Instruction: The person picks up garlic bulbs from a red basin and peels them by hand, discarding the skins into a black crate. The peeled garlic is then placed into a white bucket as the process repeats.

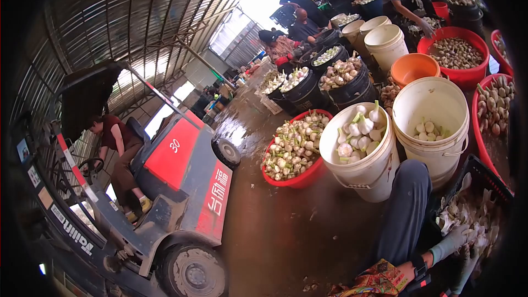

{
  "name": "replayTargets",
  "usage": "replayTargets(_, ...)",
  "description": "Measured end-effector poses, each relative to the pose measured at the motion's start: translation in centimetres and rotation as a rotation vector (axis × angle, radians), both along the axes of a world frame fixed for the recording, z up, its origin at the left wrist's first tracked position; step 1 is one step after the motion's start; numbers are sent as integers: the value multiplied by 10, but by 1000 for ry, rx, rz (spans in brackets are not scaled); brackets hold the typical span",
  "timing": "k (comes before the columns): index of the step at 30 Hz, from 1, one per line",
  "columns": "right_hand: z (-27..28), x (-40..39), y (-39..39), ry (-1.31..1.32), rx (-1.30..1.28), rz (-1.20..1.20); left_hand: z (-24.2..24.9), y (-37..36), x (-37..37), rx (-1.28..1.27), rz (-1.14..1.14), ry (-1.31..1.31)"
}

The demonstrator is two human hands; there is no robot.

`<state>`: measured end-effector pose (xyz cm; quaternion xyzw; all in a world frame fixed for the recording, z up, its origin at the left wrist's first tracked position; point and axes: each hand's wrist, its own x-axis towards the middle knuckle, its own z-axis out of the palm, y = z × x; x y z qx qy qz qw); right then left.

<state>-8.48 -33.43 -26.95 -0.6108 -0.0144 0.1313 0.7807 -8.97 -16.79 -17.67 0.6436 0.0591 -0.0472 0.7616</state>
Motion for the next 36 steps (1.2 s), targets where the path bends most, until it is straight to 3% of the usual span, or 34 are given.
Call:
replayTargets(1, -2, 1, -2, 0, -2, 2, 6, 1, -2, -2, 2, 0)
replayTargets(3, -3, -1, -12, -183, -248, 102, 47, 6, -10, -70, -16, 153)
replayTargets(4, 26, -13, -3, -105, -75, 96, 74, 12, -14, -138, -100, 243)
replayTargets(7, 53, -20, -3, -171, -161, -121, 42, 9, -8, -216, -191, -152)
replayTargets(8, 92, -24, 7, -410, -491, -117, 45, 12, -4, -144, -179, -127)
replayTargets(9, 133, -20, 24, 67, 91, -229, 45, 11, -6, 117, -90, -179)
replayTargets(10, 124, -17, 16, 79, -109, -80, 62, 5, -16, 276, 35, 19)
replayTargets(11, 149, -19, 28, 130, -7, -124, 63, 15, -8, 418, -61, 70)
replayTargets(12, 164, -20, 33, 171, 216, -107, 71, 13, -9, 160, 29, 183)
replayTargets(13, 156, -19, 40, 30, 71, -172, 55, 22, -7, 123, -76, 86)
replayTargets(14, 161, -20, 38, 246, 526, -120, 83, 16, -10, -152, -24, 200)
replayTargets(15, 161, -17, 42, 346, 501, -194, 66, 21, -10, -241, -11, 183)
replayTargets(16, 156, -17, 33, 420, 553, -108, 65, 21, -12, -435, 19, 153)
replayTargets(17, 135, -18, 39, 475, 721, -129, 60, 21, -11, -447, 6, 127)
replayTargets(18, 154, -14, 37, 459, 680, -169, 66, 19, -9, -489, -31, 132)
replayTargets(19, 159, -11, 39, 436, 597, -247, 73, 14, -8, -394, -20, 124)
replayTargets(21, 135, -11, 36, 294, 366, -137, 60, 22, -5, -429, -60, 189)
replayTargets(22, 124, -9, 40, 278, 279, -131, 58, 26, -5, -226, -73, 199)
replayTargets(23, 120, -6, 43, 286, 280, -143, 57, 27, -7, -225, -83, 210)
replayTargets(25, 117, 6, 43, 265, 288, -460, 54, 30, -9, -414, -56, 245)
replayTargets(26, 125, 10, 24, 361, 316, -446, 53, 28, -11, -561, 32, 267)
replayTargets(27, 112, 21, 19, 137, -29, -500, 57, 28, -11, -561, 22, 259)
replayTargets(29, 113, 22, 11, -140, -1237, -469, 63, 27, -11, -712, 50, 262)
replayTargets(33, 156, 3, 17, -219, -1040, -518, 70, 18, -10, -690, 81, 175)
replayTargets(35, 164, -9, 25, 37, -298, -124, 69, 16, -10, -574, 66, 116)
replayTargets(36, 164, -12, 30, 24, -353, -131, 68, 14, -9, -461, 53, 58)
